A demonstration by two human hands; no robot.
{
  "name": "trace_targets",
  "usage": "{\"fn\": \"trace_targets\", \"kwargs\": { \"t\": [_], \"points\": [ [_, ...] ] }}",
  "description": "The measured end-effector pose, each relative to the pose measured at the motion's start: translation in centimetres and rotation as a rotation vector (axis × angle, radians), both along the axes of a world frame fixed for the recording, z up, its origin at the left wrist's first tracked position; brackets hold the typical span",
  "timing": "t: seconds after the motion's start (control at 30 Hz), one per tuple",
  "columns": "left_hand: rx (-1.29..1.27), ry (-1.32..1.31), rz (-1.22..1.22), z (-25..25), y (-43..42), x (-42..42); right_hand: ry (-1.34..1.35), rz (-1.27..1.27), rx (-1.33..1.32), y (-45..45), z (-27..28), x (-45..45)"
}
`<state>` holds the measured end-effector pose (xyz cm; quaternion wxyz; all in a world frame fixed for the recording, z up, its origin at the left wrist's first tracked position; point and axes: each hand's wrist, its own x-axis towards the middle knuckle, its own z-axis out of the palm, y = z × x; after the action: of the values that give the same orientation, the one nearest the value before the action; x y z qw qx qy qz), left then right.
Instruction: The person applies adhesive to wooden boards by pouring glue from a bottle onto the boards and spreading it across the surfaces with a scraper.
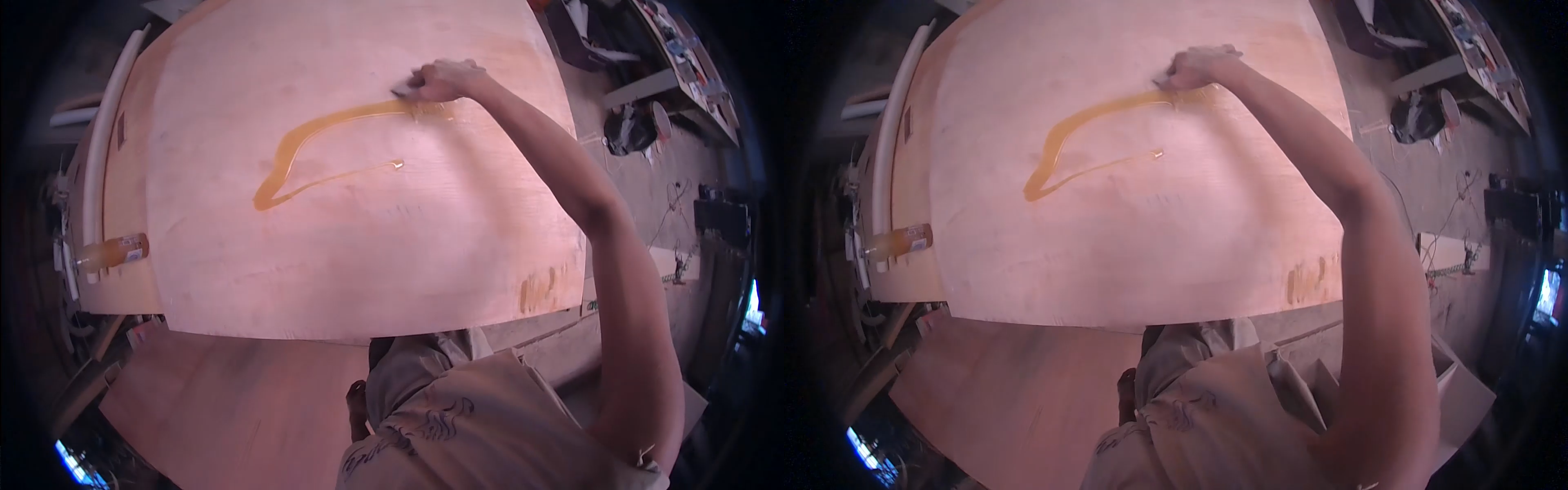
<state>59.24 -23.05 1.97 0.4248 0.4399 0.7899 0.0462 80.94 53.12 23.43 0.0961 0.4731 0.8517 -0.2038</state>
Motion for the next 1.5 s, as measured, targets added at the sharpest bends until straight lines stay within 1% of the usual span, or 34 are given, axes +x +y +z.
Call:
{"fn": "trace_targets", "kwargs": {
  "t": [0.03, 0.07, 0.13, 0.17, 0.2, 0.23, 0.27, 0.33, 0.4, 0.47, 0.57, 0.67, 0.77, 0.87, 0.9, 0.93, 0.97, 1.0, 1.07, 1.13, 1.2, 1.27, 1.3, 1.33, 1.4, 1.47, 1.5],
  "points": [
    [0.012, 0.032, -0.088, -1.4, -0.7, -0.6, 0.059, 0.041, 0.044, -0.2, -2.2, 0.7],
    [0.021, 0.061, -0.18, -1.5, -1.5, -1.3, 0.014, -0.003, -0.059, -1.1, -1.9, 1.3],
    [-0.154, -0.295, 0.48, 0.7, 1.6, -1.7, -0.09, -0.081, -0.279, -3.7, 0.0, 2.6],
    [-0.188, -0.399, 0.678, 2.2, 3.3, -2.3, -0.118, -0.119, -0.328, -6.1, 0.4, 4.0],
    [-0.202, -0.507, 0.877, 2.2, 5.2, -2.8, -0.145, -0.155, -0.352, -8.2, 1.4, 5.1],
    [-0.196, -0.514, 0.897, 1.2, 6.1, -3.8, -0.167, -0.19, -0.369, -9.7, 2.3, 6.2],
    [-0.196, -0.515, 0.916, 0.5, 6.5, -5.3, -0.183, -0.226, -0.388, -11.4, 1.1, 7.9],
    [-0.17, -0.522, 0.813, -1.1, 7.8, -8.7, -0.109, -0.132, -0.4, -15.9, 0.4, 11.2],
    [-0.137, -0.524, 0.743, -2.3, 8.6, -12.3, -0.183, -0.3, -0.506, -20.9, 2.1, 12.4],
    [-0.083, -0.523, 0.699, -2.9, 10.0, -15.2, -0.155, -0.353, -0.528, -25.6, 3.1, 13.4],
    [0.022, -0.523, 0.678, -1.8, 11.8, -16.8, -0.111, -0.441, -0.565, -31.4, 2.4, 15.0],
    [0.081, -0.602, 0.429, -3.6, 11.2, -18.3, -0.113, -0.504, -0.613, -35.9, 3.0, 15.5],
    [-0.088, -0.497, 0.481, -4.7, 10.2, -17.7, -0.019, -0.516, -0.471, -39.8, 0.5, 17.1],
    [-0.18, -0.52, 0.543, -5.3, 8.9, -16.4, -0.145, -0.544, -0.711, -41.5, 3.0, 16.2],
    [-0.067, -0.543, 0.372, -7.3, 7.1, -17.0, -0.096, -0.516, -0.713, -42.5, 3.2, 16.5],
    [0.049, -0.558, 0.202, -11.2, 4.5, -18.1, -0.046, -0.484, -0.715, -43.6, 3.1, 17.2],
    [0.062, -0.571, 0.179, -12.3, 4.9, -18.0, 0.044, -0.509, -0.695, -43.3, 4.1, 17.4],
    [0.074, -0.584, 0.156, -12.0, 5.8, -17.5, 0.133, -0.528, -0.677, -43.0, 5.9, 16.9],
    [-0.144, -0.616, 0.417, -9.9, 5.1, -16.0, 0.387, -0.669, -0.632, -41.5, 10.4, 17.0],
    [-0.164, -0.6, 0.493, -8.6, 5.1, -15.5, 0.714, -0.551, -0.454, -37.9, 10.7, 18.0],
    [-0.182, -0.575, 0.572, -7.6, 5.5, -15.3, 0.783, -0.569, -0.377, -32.9, 12.8, 16.2],
    [-0.196, -0.548, 0.664, -6.4, 6.5, -14.8, 0.65, -0.51, -0.298, -25.7, 12.3, 15.3],
    [-0.2, -0.527, 0.717, -5.4, 7.1, -14.4, 0.667, -0.475, -0.266, -22.0, 11.7, 14.4],
    [-0.209, -0.503, 0.771, -3.3, 7.9, -13.9, 0.687, -0.442, -0.241, -18.3, 10.6, 13.7],
    [-0.197, -0.459, 0.866, 0.5, 9.2, -12.8, 0.595, -0.351, -0.161, -9.0, 5.7, 13.9],
    [-0.163, -0.418, 0.94, 2.9, 9.8, -11.7, 0.428, -0.337, -0.098, -2.8, 4.0, 11.7],
    [-0.158, -0.395, 0.979, 3.4, 9.6, -11.2, 0.41, -0.346, -0.124, 0.1, 3.0, 10.9]
  ]
}}
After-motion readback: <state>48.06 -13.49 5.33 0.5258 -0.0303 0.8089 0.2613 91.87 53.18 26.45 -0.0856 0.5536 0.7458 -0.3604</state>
